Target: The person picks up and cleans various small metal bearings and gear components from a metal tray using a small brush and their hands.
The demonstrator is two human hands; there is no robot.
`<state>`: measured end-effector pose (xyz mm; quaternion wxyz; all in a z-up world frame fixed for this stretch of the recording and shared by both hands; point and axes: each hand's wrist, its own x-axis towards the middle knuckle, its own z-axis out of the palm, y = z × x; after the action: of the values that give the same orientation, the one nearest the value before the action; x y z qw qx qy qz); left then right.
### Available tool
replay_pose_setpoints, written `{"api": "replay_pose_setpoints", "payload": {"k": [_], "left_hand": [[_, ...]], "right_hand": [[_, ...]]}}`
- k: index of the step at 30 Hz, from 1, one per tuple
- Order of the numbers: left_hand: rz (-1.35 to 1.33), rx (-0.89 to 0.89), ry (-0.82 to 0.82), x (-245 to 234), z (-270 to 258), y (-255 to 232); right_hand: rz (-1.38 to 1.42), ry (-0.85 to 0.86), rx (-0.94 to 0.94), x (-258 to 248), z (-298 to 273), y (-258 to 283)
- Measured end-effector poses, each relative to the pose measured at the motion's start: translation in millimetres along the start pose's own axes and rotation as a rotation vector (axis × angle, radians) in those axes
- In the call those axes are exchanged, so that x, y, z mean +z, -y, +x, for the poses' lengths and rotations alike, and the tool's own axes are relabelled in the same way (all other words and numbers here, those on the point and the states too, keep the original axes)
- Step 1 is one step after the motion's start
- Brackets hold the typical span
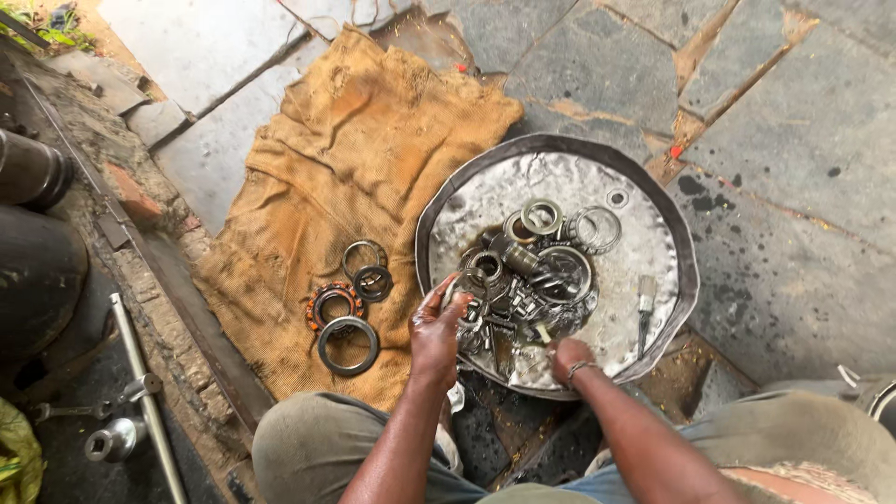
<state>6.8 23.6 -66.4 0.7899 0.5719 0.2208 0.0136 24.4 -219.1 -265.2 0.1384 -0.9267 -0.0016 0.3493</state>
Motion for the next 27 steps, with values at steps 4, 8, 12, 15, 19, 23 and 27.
{"api": "replay_pose_setpoints", "payload": {"k": [4,8,12,15,19,23,27], "left_hand": [[-0.126,-0.161,-0.07,5.9,8.5,-3.5],[-0.217,-0.264,-0.078,19.4,10.5,-18.7],[-0.333,-0.255,0.02,34.3,8.8,-20.5],[-0.519,-0.233,0.129,44.6,5.3,-15.6],[-0.436,-0.28,0.13,47.3,-0.6,-18.3],[-0.513,-0.236,0.205,45.8,-6.8,-19.5],[-0.5,-0.195,0.201,42.1,-8.9,-22.4]], "right_hand": [[0.201,-0.05,0.035,-46.1,-24.8,27.3],[0.769,-0.245,0.064,-116.9,-95.0,67.9],[0.222,-0.53,-0.324,-123.4,-151.2,105.4],[0.221,-0.396,-0.167,-121.8,-158.7,118.4],[0.223,-0.332,-0.065,-136.7,-166.6,114.6],[0.146,-0.441,-0.083,-150.3,-171.6,120.6],[0.234,-0.469,-0.007,-158.5,-179.7,120.0]]}}
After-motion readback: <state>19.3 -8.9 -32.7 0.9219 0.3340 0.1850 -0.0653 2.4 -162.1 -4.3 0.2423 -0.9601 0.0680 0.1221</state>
